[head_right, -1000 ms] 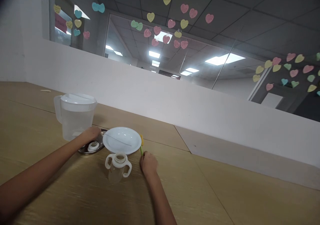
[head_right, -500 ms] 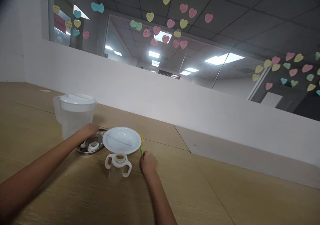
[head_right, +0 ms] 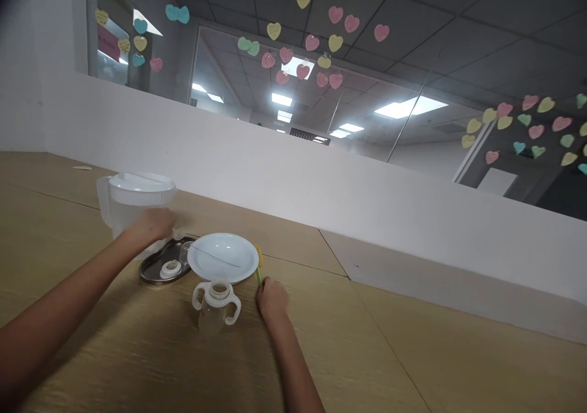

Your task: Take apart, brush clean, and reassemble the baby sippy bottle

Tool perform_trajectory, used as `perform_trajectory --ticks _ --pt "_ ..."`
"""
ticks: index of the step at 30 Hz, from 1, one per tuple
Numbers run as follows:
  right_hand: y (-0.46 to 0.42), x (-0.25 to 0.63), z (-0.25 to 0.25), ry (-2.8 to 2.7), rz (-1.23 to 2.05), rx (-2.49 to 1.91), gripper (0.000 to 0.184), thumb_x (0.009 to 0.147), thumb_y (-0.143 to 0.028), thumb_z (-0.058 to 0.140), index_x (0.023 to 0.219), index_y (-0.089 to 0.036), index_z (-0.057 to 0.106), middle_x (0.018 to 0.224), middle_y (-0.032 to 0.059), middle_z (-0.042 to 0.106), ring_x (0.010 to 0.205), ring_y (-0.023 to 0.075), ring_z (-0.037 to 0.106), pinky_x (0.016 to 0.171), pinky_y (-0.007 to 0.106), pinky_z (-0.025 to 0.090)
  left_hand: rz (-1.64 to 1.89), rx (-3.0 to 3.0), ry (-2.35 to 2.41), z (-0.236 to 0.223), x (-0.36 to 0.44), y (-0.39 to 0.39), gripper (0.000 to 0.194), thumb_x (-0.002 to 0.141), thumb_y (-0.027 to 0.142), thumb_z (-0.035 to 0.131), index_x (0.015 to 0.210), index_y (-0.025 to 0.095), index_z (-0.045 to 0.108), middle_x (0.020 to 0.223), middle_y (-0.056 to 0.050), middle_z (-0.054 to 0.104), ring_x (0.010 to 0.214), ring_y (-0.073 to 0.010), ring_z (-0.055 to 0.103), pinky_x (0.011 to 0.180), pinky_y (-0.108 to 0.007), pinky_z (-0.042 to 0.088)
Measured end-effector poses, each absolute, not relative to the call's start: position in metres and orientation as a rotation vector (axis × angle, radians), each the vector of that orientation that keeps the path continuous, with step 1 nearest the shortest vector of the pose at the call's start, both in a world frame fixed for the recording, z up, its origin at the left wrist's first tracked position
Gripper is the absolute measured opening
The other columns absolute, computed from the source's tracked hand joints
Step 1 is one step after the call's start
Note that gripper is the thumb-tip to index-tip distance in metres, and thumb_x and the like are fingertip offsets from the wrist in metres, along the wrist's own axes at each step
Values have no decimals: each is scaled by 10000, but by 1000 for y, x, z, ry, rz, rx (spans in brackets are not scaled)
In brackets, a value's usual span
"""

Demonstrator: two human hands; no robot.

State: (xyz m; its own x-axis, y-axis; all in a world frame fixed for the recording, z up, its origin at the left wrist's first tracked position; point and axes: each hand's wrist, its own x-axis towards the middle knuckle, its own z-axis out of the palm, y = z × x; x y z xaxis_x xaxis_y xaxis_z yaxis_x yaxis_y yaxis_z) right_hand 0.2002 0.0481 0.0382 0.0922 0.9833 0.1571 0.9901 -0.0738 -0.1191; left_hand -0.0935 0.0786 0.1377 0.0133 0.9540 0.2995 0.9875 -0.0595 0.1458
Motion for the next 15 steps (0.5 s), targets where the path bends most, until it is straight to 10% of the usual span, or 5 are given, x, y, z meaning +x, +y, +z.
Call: perform_trajectory --ticks 15 --pt "30 197 65 -1579 -77 -1234 510 916 -467 230 1081 -144 589 862 77 646 745 175 581 660 278 422 -606 -2462 -1333 165 -24 22 307 802 195 391 894 228 682 859 -59 645 750 -193 612 632 -279 420"
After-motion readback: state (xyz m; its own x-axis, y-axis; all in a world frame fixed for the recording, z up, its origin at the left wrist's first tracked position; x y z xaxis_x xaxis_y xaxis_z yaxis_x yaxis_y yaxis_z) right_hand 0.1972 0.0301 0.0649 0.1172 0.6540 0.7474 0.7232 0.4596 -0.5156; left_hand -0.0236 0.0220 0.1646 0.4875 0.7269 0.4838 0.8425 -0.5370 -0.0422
